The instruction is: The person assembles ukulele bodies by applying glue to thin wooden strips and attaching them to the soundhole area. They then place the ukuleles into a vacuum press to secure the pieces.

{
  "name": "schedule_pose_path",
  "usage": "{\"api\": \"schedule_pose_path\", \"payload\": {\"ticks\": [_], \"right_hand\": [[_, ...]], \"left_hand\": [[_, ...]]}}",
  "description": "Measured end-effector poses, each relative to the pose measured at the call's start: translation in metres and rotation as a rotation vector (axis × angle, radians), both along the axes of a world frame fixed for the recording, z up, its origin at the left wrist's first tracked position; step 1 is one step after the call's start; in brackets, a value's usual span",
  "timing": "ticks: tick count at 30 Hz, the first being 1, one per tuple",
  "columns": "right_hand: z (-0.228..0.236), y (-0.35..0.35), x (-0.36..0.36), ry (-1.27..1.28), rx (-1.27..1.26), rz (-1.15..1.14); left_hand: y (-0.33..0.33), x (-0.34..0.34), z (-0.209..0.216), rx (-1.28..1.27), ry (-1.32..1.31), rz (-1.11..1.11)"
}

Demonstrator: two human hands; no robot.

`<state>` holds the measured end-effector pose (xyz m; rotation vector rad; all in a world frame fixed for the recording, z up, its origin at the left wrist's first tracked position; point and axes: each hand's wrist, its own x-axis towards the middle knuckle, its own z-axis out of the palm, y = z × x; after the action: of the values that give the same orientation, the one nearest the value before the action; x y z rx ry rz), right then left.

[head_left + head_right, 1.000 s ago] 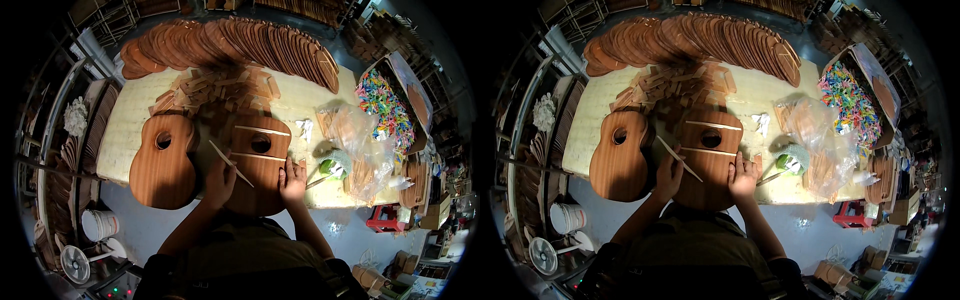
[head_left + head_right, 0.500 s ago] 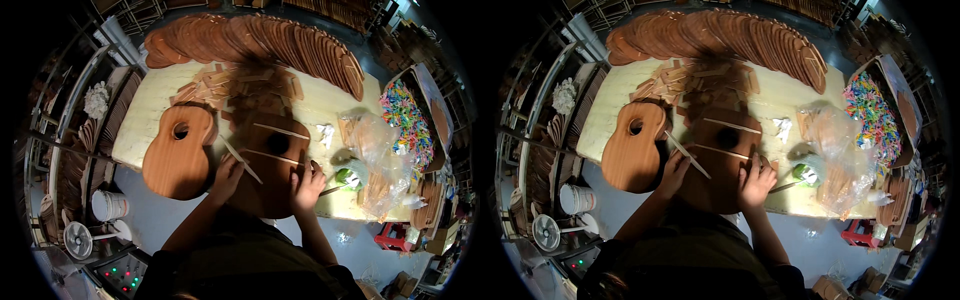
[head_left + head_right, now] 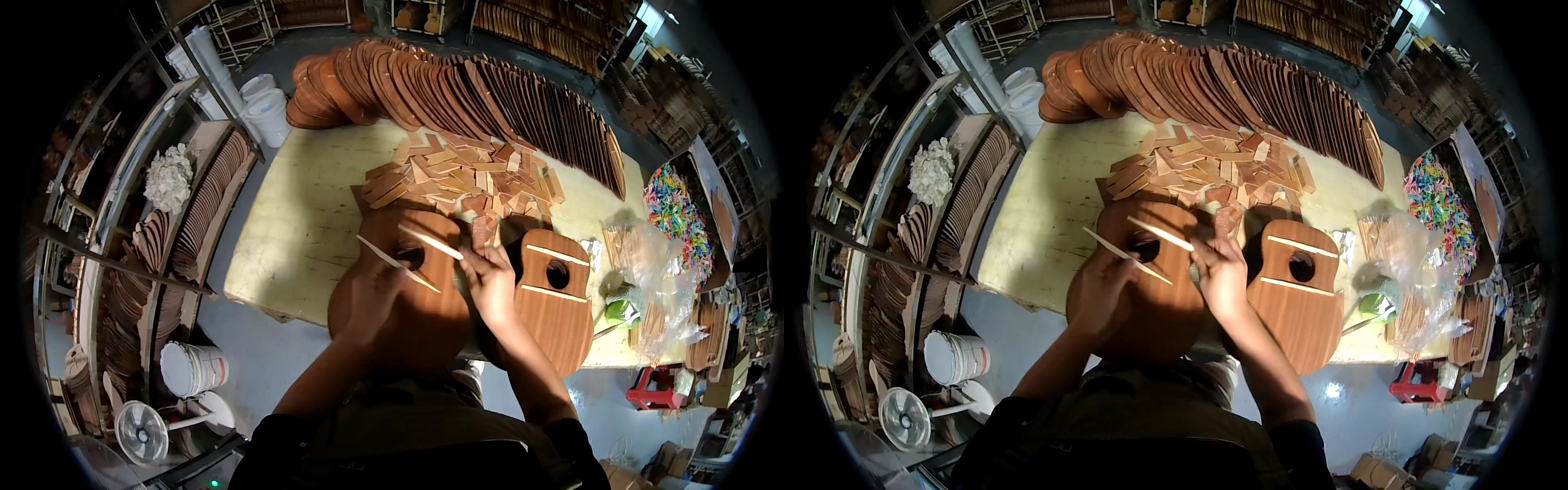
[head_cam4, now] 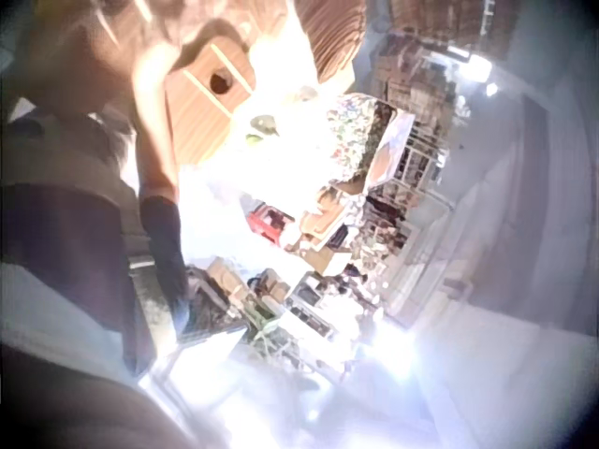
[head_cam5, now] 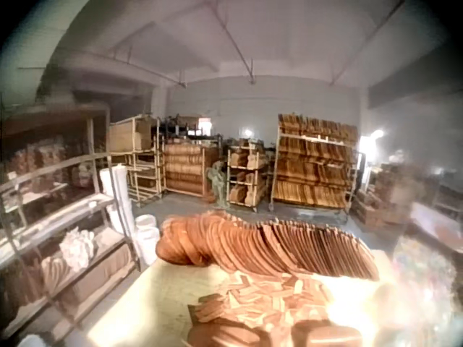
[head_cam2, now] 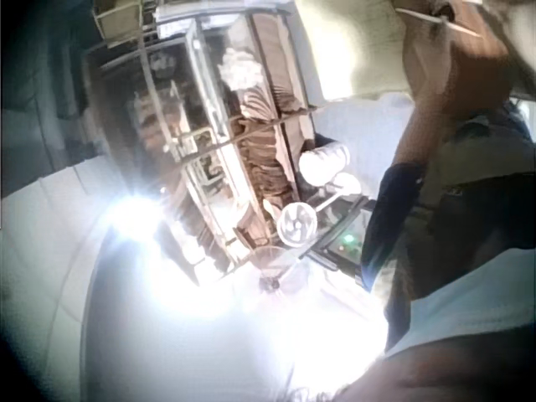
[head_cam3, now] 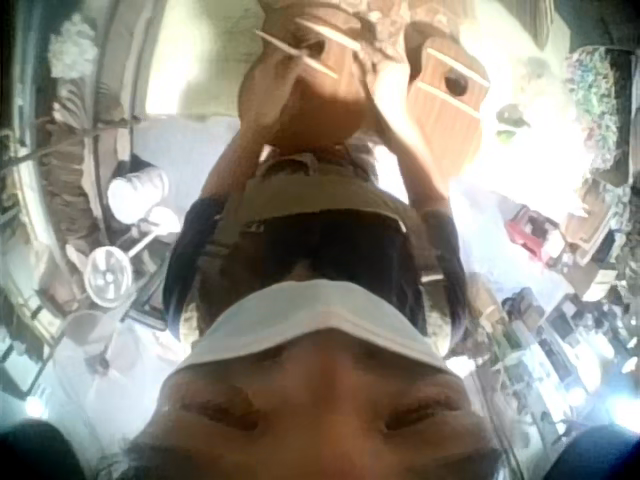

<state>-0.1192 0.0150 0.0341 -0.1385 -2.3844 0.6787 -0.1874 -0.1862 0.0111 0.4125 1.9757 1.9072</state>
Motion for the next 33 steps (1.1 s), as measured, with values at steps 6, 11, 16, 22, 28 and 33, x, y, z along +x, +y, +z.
{"api": "schedule_pose_path", "payload": {"ticks": [6,11,16,22,28,33], "right_hand": [[-0.039,-0.013,-0.061,-0.009,0.315,0.015],[-0.045,-0.025,-0.068,-0.099,0.321,-0.006],[-0.035,-0.047,-0.034,-0.246,0.055,-0.377],[-0.054,-0.049,-0.022,-0.396,0.12,-0.372],[-0.059,-0.048,-0.021,-0.372,0.126,-0.362],[-0.03,-0.062,-0.018,-0.233,0.094,-0.394]], "left_hand": [[-0.04,-0.075,-0.028,-0.225,0.69,-0.022],[-0.037,-0.078,-0.04,-0.071,0.367,-0.058],[-0.038,-0.082,-0.049,-0.17,0.628,-0.008],[-0.034,-0.08,-0.053,-0.161,0.61,-0.015],[-0.034,-0.08,-0.053,-0.209,0.58,-0.02],[-0.046,-0.079,-0.044,-0.162,0.735,0.059]]}}
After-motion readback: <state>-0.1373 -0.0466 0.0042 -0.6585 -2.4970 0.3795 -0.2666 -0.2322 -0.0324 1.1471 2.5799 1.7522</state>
